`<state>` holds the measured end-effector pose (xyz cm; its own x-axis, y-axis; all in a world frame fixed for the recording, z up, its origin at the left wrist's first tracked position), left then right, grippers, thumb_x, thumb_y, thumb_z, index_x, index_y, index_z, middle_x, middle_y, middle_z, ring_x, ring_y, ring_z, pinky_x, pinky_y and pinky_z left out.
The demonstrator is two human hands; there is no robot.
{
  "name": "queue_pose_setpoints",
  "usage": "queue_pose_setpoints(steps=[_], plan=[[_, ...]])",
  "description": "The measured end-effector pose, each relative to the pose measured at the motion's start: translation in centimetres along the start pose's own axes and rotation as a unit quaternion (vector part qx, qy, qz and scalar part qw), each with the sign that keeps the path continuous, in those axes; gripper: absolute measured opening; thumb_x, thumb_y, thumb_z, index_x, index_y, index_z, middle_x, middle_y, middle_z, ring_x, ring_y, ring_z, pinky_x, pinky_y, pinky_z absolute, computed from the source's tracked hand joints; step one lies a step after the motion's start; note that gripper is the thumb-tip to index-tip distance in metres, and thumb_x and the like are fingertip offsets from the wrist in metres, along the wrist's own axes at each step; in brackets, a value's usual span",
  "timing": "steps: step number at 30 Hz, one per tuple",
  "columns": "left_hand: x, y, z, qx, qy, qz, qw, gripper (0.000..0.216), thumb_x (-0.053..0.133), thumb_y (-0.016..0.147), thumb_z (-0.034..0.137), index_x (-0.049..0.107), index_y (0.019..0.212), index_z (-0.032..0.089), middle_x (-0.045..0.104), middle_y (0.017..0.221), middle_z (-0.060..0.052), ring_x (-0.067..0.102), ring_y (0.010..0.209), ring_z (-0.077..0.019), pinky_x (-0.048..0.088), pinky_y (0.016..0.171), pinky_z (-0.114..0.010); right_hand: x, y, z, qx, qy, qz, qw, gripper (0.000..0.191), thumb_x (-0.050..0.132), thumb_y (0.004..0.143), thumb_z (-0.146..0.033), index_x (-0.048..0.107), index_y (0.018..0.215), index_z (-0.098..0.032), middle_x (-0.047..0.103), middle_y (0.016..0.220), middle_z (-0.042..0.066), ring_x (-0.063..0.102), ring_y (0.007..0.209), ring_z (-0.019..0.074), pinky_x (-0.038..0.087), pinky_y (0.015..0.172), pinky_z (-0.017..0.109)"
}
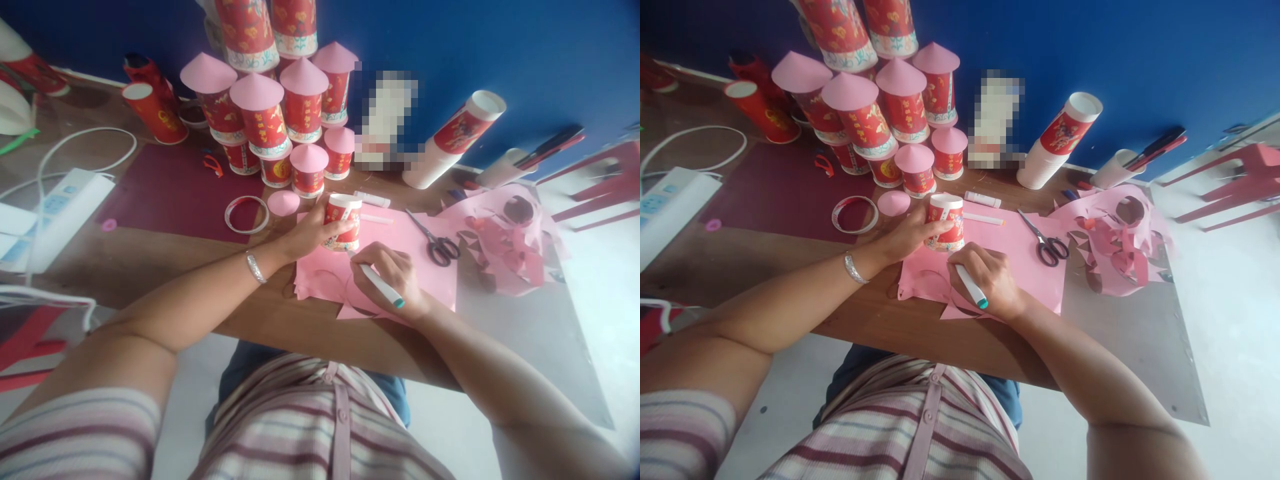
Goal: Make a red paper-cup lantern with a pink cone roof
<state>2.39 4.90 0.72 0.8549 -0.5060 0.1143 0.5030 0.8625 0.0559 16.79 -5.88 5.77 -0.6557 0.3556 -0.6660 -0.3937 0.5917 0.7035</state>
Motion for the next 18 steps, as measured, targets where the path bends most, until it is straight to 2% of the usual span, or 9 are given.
queue_pose_setpoints(steps=[18], plan=[[0.07, 0.01, 0.11, 0.000, 0.010, -0.011, 1.000, 0.050, 0.077, 0.087, 0.045, 0.051, 0.122, 0.020, 0.064, 0.118, -0.009, 0.067, 0.114, -0.0279, 0.057, 0.102, -0.048, -0.14, 0.20, -0.05, 0.004, -0.024, -0.007, 1.000, 0.016, 0.059, 0.098, -0.008, 0.059, 0.097, -0.024, 0.069, 0.077, -0.003, 0.066, 0.062, 0.0106, 0.051, 0.057, 0.022]])
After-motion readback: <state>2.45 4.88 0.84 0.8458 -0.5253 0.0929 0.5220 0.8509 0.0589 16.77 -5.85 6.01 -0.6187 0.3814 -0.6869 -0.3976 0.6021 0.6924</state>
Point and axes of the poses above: each hand's wrist, its own y-axis towards the middle knuckle, its own x-axis out of the palm, z = x × y, the point moved 5 cm from there along y, towards the middle knuckle
